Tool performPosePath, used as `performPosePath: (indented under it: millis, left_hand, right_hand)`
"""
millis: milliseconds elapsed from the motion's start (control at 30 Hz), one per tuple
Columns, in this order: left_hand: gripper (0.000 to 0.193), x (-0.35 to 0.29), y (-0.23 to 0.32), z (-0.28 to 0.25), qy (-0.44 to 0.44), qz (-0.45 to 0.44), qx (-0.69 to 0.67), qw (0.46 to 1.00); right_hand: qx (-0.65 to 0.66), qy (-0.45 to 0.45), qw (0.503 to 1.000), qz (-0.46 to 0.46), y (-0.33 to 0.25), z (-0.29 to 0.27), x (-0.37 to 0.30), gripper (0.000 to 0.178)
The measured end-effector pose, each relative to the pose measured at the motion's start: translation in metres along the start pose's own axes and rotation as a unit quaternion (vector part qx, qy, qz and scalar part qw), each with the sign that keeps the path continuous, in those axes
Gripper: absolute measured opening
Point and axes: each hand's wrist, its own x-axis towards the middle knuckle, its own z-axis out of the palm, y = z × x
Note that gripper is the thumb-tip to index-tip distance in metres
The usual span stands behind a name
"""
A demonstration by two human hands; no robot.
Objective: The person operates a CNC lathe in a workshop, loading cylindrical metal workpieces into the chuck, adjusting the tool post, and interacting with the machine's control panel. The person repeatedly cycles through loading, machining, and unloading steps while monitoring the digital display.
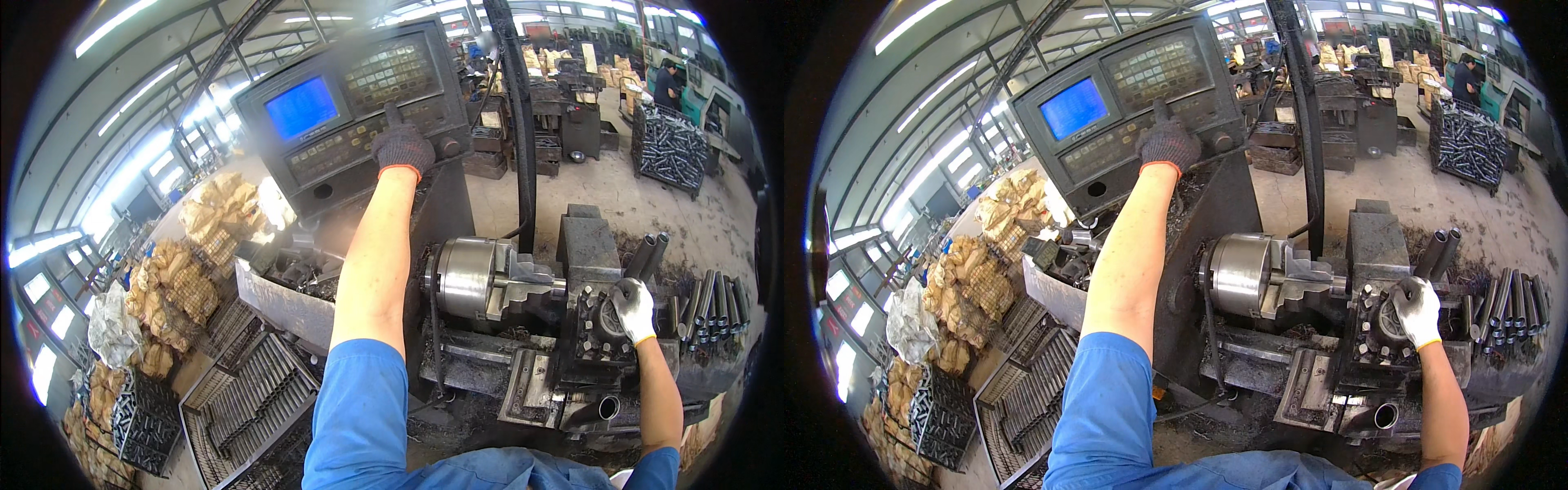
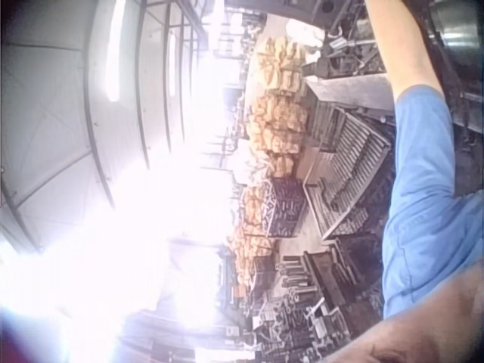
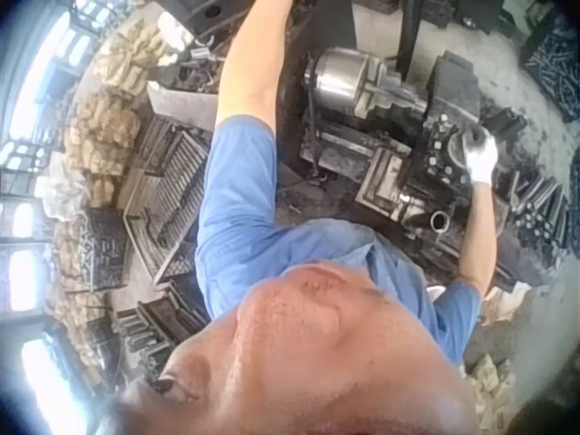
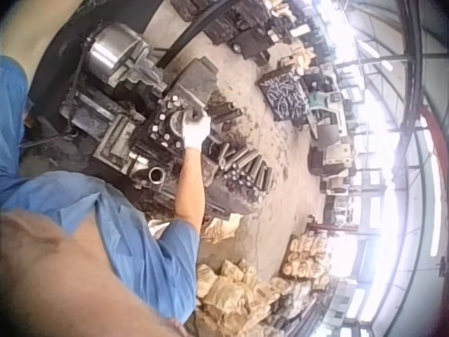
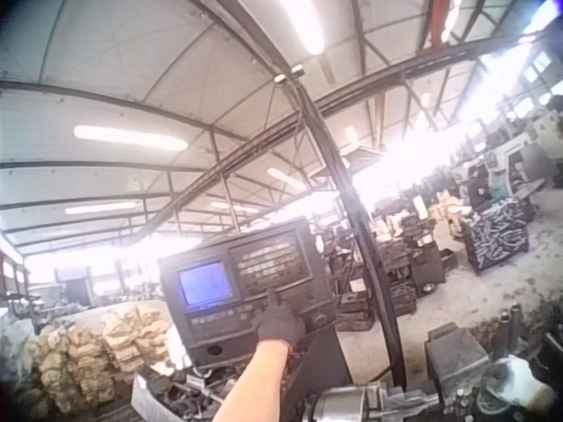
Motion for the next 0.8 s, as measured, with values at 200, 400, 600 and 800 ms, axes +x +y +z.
performPosePath:
  millis: [200, 400, 600, 800]
  left_hand:
    - [0.079, -0.001, -0.001, 0.001, 0.003, 0.015, -0.002, 1.000]
    - [0.088, 0.000, -0.003, 0.004, 0.026, 0.023, 0.012, 0.999]
    - [0.091, -0.001, -0.003, 0.003, 0.031, 0.025, 0.007, 0.999]
    - [0.078, -0.004, 0.001, -0.003, -0.006, 0.010, 0.004, 1.000]
  right_hand:
    - [-0.012, 0.001, 1.000, -0.001, -0.007, -0.003, 0.002, 0.014]
    - [-0.011, 0.011, 1.000, 0.002, -0.010, -0.004, 0.001, 0.015]
    - [-0.010, 0.010, 1.000, -0.004, -0.007, -0.002, 0.002, 0.014]
    - [0.002, 0.017, 1.000, -0.009, -0.005, -0.001, 0.001, 0.011]
